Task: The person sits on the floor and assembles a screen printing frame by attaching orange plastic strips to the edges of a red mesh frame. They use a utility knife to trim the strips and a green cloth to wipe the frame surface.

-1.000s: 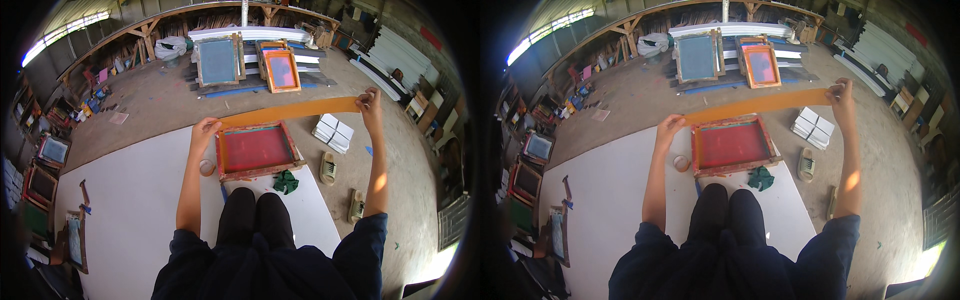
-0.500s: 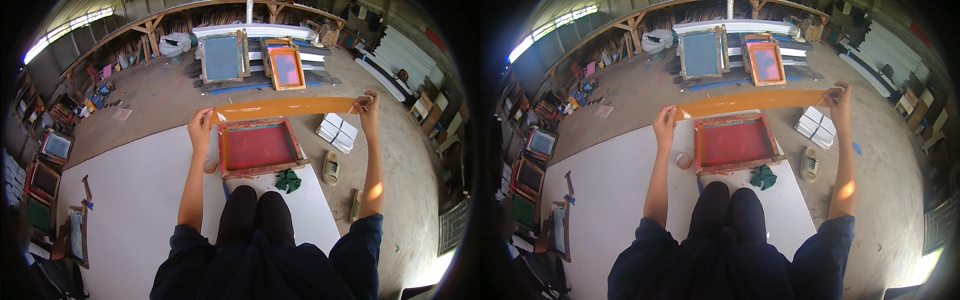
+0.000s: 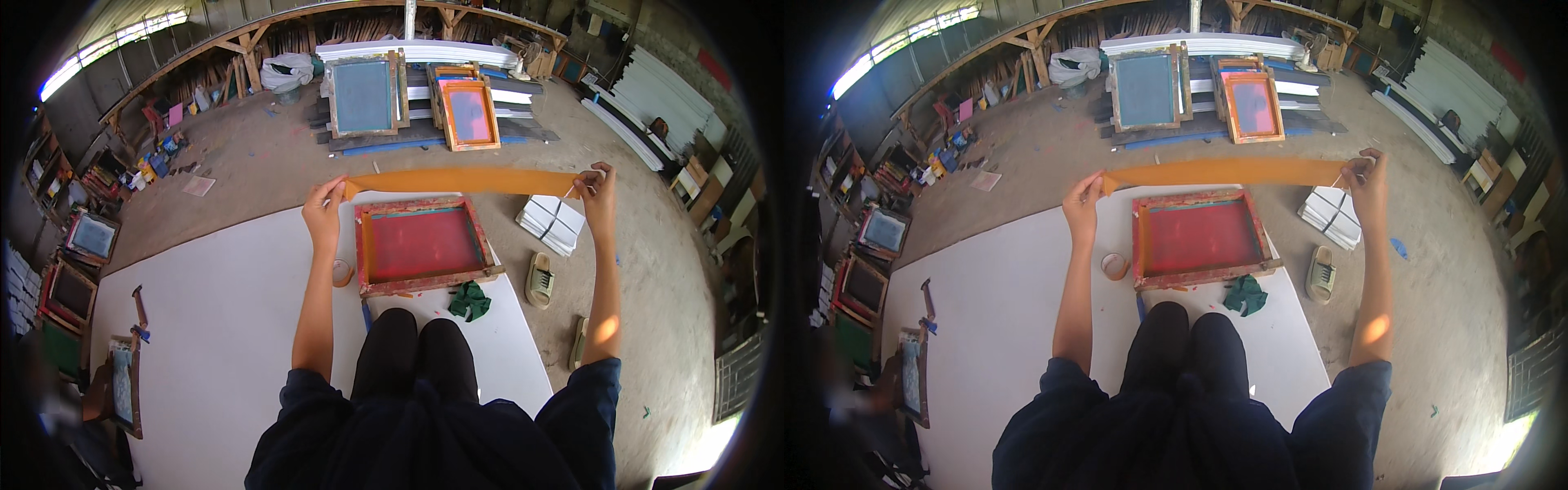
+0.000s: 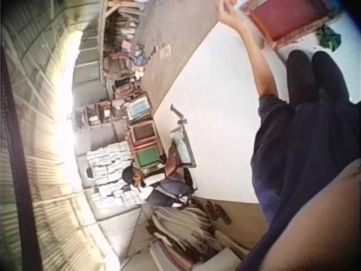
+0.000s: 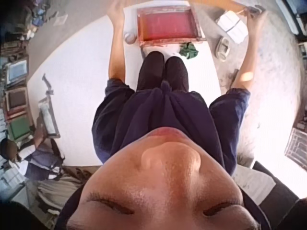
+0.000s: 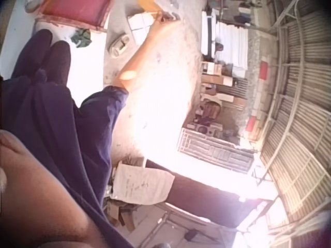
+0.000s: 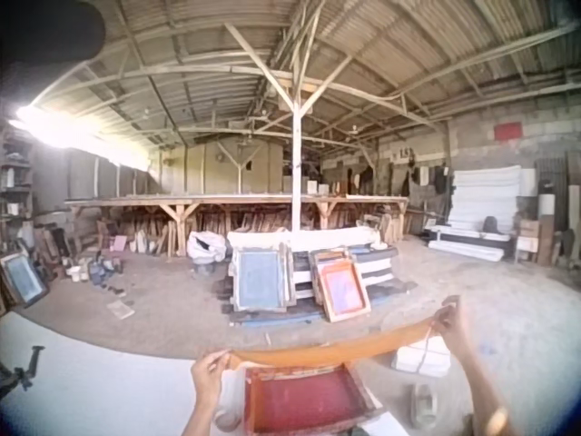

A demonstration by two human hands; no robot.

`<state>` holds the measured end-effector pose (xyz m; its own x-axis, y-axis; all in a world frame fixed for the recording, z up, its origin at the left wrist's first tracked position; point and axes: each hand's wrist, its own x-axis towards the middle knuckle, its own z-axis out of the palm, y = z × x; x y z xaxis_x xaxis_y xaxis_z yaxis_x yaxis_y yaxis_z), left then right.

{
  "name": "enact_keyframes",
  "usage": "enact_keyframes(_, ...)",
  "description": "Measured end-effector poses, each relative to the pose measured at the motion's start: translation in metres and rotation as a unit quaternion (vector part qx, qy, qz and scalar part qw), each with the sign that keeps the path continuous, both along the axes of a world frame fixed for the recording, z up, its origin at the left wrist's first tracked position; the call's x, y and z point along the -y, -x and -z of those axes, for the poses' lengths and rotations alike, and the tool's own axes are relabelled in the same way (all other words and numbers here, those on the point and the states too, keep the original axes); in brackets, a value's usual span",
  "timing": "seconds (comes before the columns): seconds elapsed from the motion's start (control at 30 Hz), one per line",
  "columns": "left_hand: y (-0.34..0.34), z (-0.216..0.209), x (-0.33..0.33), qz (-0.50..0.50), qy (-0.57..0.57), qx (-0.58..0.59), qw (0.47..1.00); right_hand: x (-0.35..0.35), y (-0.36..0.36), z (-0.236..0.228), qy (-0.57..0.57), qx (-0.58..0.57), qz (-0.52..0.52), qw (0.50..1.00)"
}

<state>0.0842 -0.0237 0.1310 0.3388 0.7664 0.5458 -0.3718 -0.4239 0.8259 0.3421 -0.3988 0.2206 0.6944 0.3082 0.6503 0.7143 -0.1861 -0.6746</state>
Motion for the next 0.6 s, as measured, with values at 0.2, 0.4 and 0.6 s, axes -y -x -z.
enact_keyframes(0.2, 0.003, 0.016, -0.004, 0.003, 0.057, -0.061, 0.997, -0.001, -0.012, 0.019, 0.041, -0.016, 0.031, 0.999)
enact_keyframes(0.4, -0.003, 0.067, -0.030, 0.090, 0.125, -0.169, 0.974, -0.014, -0.053, 0.082, 0.108, -0.068, 0.032, 0.991)
enact_keyframes(0.6, -0.010, 0.147, -0.050, 0.108, 0.154, -0.291, 0.938, -0.043, -0.092, 0.181, 0.238, -0.194, 0.021, 0.952)
